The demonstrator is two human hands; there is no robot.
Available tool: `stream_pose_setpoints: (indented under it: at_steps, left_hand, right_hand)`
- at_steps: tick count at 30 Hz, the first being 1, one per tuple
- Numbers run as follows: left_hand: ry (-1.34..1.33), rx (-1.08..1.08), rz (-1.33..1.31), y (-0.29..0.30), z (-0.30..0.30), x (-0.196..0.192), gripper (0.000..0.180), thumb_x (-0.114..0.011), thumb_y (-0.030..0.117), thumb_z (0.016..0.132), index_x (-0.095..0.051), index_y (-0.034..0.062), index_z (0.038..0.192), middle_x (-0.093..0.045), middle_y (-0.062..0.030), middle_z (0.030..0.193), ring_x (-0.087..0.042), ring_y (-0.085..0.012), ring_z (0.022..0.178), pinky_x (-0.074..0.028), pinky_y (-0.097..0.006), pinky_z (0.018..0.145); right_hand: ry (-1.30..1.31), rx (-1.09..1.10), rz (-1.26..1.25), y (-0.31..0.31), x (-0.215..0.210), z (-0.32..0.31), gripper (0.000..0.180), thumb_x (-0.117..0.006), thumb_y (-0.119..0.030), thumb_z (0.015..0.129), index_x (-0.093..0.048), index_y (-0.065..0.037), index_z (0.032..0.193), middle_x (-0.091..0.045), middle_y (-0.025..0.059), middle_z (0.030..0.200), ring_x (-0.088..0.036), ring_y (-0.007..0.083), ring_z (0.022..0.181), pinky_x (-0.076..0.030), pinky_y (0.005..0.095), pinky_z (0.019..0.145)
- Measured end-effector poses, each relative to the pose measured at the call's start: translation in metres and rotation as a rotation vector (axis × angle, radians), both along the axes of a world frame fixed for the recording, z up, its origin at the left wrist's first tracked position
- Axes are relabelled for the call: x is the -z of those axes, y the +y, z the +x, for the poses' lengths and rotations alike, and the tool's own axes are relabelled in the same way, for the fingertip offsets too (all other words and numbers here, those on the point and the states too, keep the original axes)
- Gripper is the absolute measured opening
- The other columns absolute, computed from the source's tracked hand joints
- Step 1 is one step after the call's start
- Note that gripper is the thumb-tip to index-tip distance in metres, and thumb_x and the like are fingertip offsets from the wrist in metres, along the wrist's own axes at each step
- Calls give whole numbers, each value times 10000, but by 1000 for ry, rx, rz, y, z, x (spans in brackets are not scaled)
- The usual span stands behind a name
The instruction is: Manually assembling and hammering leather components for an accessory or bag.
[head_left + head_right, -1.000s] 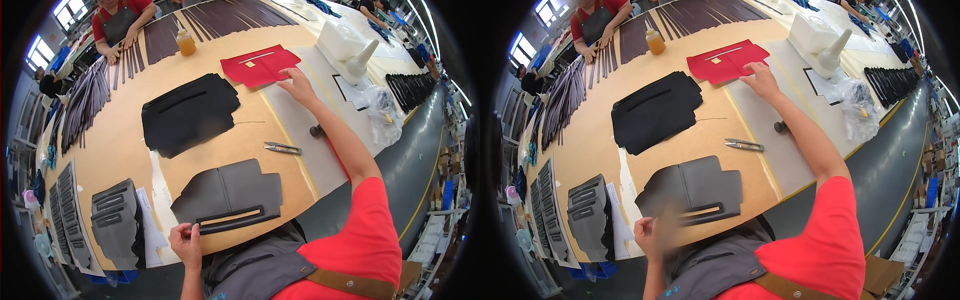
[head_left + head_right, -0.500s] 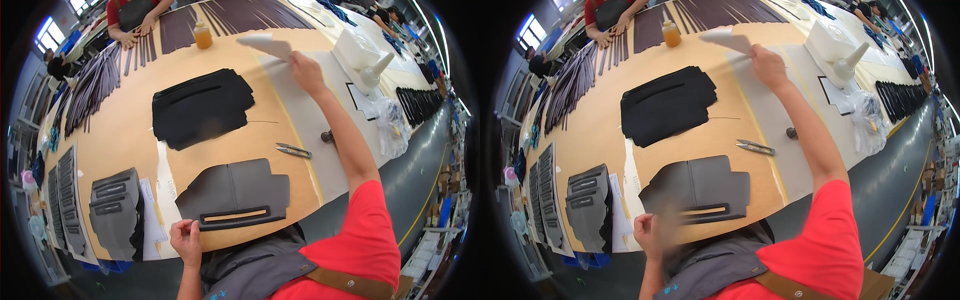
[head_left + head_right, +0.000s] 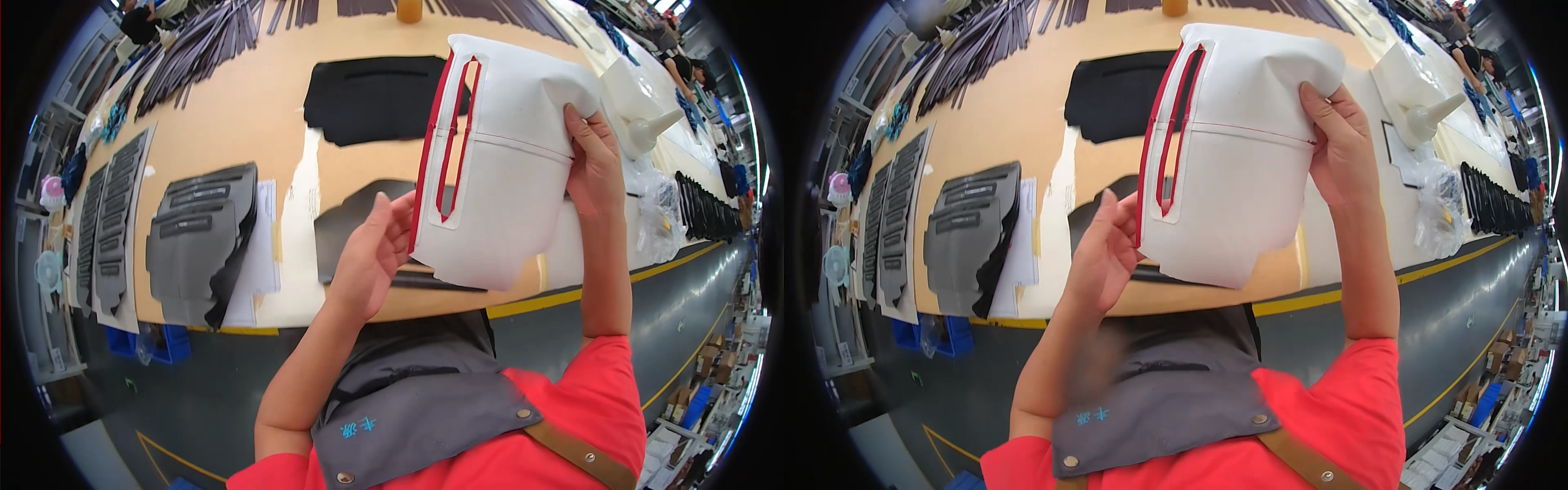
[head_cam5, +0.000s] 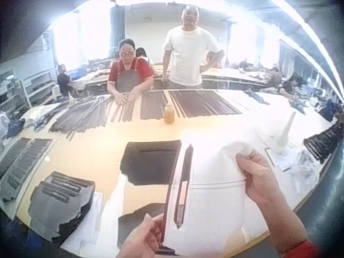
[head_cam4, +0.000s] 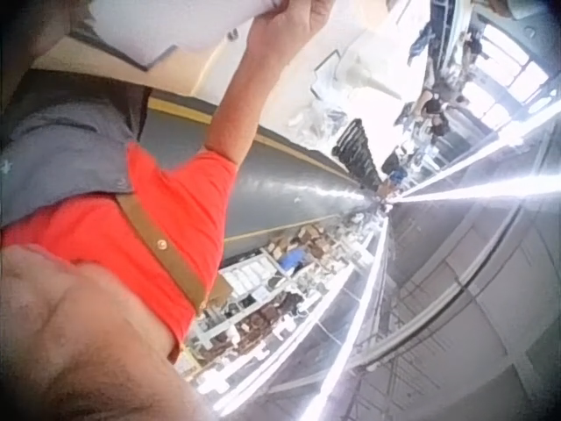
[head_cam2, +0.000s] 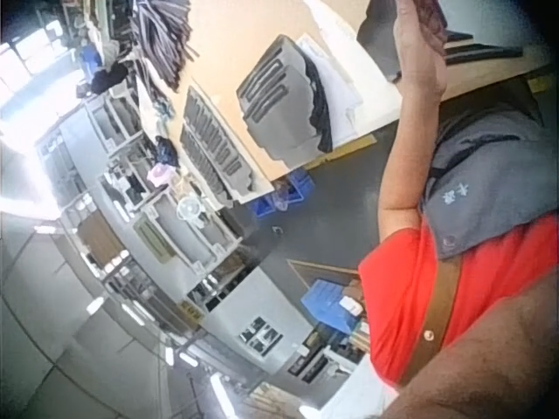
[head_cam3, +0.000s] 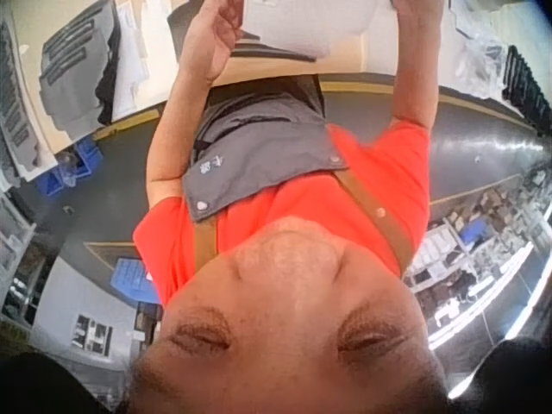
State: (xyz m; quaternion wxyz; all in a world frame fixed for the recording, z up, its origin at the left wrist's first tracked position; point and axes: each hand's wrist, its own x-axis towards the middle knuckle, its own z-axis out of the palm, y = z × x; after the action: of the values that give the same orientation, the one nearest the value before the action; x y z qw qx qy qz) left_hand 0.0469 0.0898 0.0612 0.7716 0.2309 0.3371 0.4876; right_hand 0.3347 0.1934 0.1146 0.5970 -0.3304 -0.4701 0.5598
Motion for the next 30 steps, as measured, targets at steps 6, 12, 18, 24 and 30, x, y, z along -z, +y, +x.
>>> stream_pose_setpoints:
  at_steps: [6, 12, 18, 24, 30]
  left_hand:
    - [108, 29, -71, -35, 4, 26, 387, -585, 224, 1056, -573, 8, 1377, -706, -75, 1232, -675, -147, 1086, -543, -348, 954]
    - [211, -28, -58, -50, 4, 36, 367, -648, 106, 1022, -573, -12, 1361, -727, -60, 1171, -679, -107, 1032, -556, -297, 908]
    - [250, -44, -10, -56, 3, 35, 349, -636, 83, 1025, -575, -23, 1352, -728, -75, 1164, -679, -103, 1019, -561, -289, 900]
    - [237, -74, -12, -55, 4, 32, 343, -635, 86, 1026, -578, -23, 1346, -723, -83, 1183, -679, -108, 1025, -561, -295, 907]
    - [212, -77, -50, -52, 4, 31, 362, -692, 90, 992, -594, -23, 1322, -726, -84, 1173, -678, -115, 1030, -550, -294, 931]
  right_hand:
    - [31, -53, -228, -24, 59, -7, 277, -612, -144, 1047, -630, -25, 1297, -715, 63, 1207, -681, 137, 1087, -548, 303, 935]
    - [52, -57, -320, -44, 82, -4, 284, -605, -143, 1051, -621, -32, 1312, -710, 65, 1219, -677, 141, 1110, -540, 307, 952]
    - [31, -31, -353, -56, 88, -3, 305, -608, -139, 1050, -595, -25, 1332, -704, 71, 1230, -671, 140, 1126, -530, 306, 964]
    - [67, -43, -335, -55, 97, 0, 298, -609, -138, 1049, -595, -27, 1326, -703, 72, 1226, -672, 138, 1121, -532, 305, 959]
    - [64, -43, -368, -62, 96, -3, 311, -603, -130, 1049, -583, -26, 1341, -696, 70, 1239, -670, 137, 1130, -532, 305, 953]
